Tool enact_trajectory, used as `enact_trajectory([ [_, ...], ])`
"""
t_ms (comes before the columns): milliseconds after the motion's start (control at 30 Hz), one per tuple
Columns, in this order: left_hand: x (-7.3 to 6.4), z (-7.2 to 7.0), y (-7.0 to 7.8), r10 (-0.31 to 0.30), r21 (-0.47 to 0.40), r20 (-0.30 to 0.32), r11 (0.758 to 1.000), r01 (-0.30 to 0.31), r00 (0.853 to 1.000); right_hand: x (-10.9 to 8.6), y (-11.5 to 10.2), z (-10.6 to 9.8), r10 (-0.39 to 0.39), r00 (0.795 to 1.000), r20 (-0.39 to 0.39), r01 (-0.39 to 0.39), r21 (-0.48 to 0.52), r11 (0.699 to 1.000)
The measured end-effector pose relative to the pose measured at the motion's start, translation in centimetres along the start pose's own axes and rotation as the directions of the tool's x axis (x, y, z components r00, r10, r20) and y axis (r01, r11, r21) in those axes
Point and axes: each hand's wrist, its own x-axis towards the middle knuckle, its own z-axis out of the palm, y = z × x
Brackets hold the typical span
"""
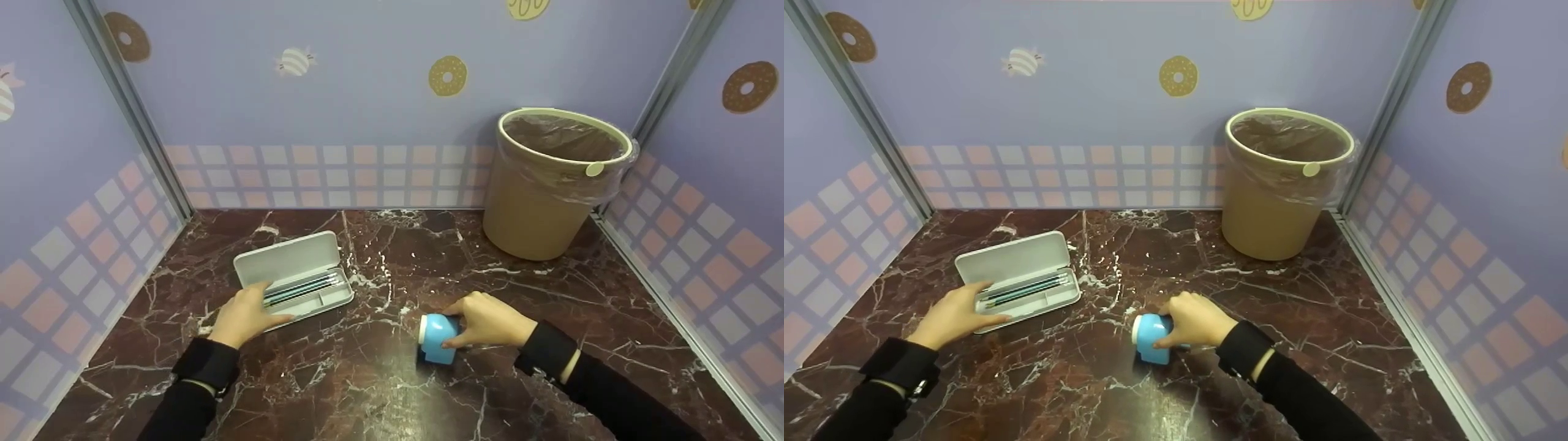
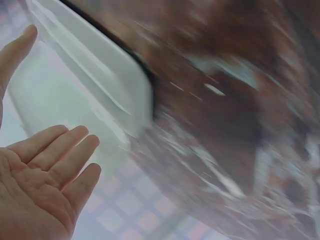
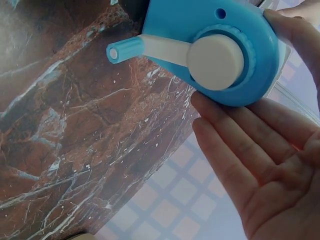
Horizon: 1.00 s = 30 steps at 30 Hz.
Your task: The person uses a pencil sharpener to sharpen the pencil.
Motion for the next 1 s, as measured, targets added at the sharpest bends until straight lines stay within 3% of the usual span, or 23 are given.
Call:
enact_trajectory([
  [167, 0.2, 0.9, 4.1, 0.070, -0.058, 0.012, 0.996, -0.069, 0.997, -0.1, 0.1, 0.0, 0.027, 0.999, -0.033, -0.026, 0.048, 0.999],
  [500, 0.1, 5.1, 11.8, 0.206, -0.198, 0.069, 0.962, -0.189, 0.976, 0.7, 0.1, -0.3, 0.163, 0.975, -0.151, -0.142, 0.141, 0.980],
  [733, 0.4, 8.0, 14.9, 0.234, -0.265, 0.033, 0.939, -0.218, 0.972, 1.5, -0.2, -0.5, 0.254, 0.943, -0.217, -0.224, 0.155, 0.962],
  [1000, 0.9, 11.0, 16.9, 0.215, -0.289, -0.026, 0.933, -0.214, 0.976, 2.3, -0.6, -0.8, 0.333, 0.912, -0.240, -0.279, 0.233, 0.932],
])
